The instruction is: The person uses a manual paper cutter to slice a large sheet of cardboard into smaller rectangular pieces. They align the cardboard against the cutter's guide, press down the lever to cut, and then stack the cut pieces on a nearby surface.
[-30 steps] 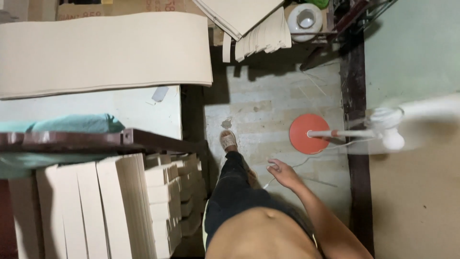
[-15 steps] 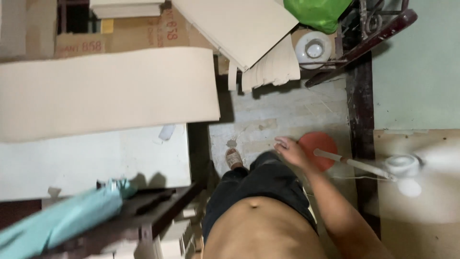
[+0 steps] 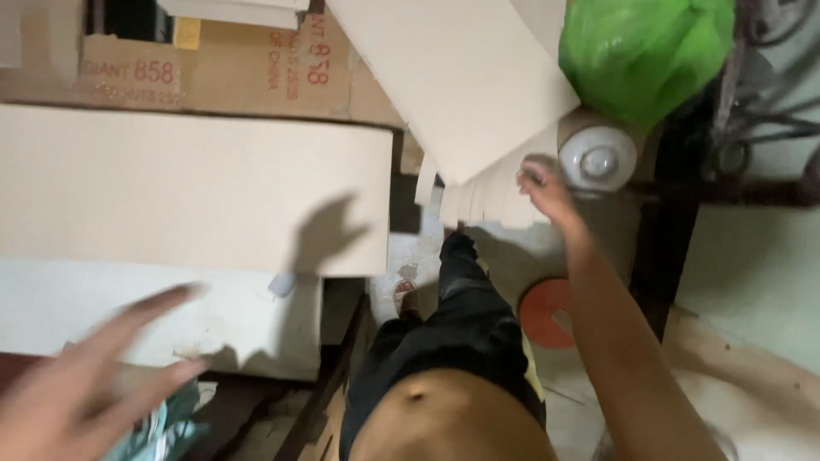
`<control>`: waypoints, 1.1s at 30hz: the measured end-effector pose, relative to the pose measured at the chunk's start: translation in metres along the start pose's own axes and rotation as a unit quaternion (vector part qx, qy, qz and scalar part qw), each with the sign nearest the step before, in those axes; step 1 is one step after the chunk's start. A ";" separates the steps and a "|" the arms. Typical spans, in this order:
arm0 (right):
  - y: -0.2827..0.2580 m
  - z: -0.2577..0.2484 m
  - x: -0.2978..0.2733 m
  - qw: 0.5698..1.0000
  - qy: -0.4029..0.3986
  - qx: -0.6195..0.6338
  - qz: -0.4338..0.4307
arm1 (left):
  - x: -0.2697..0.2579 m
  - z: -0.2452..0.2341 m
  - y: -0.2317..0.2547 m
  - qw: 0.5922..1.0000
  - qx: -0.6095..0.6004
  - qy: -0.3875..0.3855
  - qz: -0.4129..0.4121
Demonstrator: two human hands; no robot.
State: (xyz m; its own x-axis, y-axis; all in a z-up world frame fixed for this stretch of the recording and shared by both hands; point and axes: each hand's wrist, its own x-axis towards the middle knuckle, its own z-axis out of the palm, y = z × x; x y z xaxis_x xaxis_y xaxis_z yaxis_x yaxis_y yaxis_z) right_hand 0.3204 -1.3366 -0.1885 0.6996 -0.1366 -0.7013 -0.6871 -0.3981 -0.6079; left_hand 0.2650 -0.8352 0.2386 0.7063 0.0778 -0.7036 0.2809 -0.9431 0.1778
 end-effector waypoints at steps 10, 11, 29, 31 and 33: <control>-0.056 -0.078 0.197 0.977 0.056 -0.205 -0.014 | 0.352 0.210 0.191 0.897 -0.330 -0.295 -0.005; -0.065 -0.082 0.206 0.971 0.042 -0.237 -0.007 | 0.385 0.245 0.196 0.885 -0.367 -0.286 -0.018; -0.106 -0.088 0.239 0.974 -0.076 -0.189 0.094 | 0.527 0.319 0.229 0.780 -0.572 -0.118 -0.225; -0.108 -0.088 0.243 0.977 -0.082 -0.182 0.072 | 0.525 0.303 0.234 0.766 -0.591 -0.107 -0.230; -0.118 -0.088 0.230 0.977 -0.085 -0.172 0.092 | 0.517 0.288 0.239 0.789 -0.548 -0.074 -0.269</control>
State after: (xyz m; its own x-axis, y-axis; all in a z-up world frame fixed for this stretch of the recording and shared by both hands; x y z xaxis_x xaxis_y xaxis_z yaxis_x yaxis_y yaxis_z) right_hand 0.5796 -1.4012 -0.2459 0.5081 -0.0927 -0.8563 -0.6710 -0.6659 -0.3261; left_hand 0.5100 -1.1138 -0.2810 0.2322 0.2564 -0.9382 0.9643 0.0656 0.2566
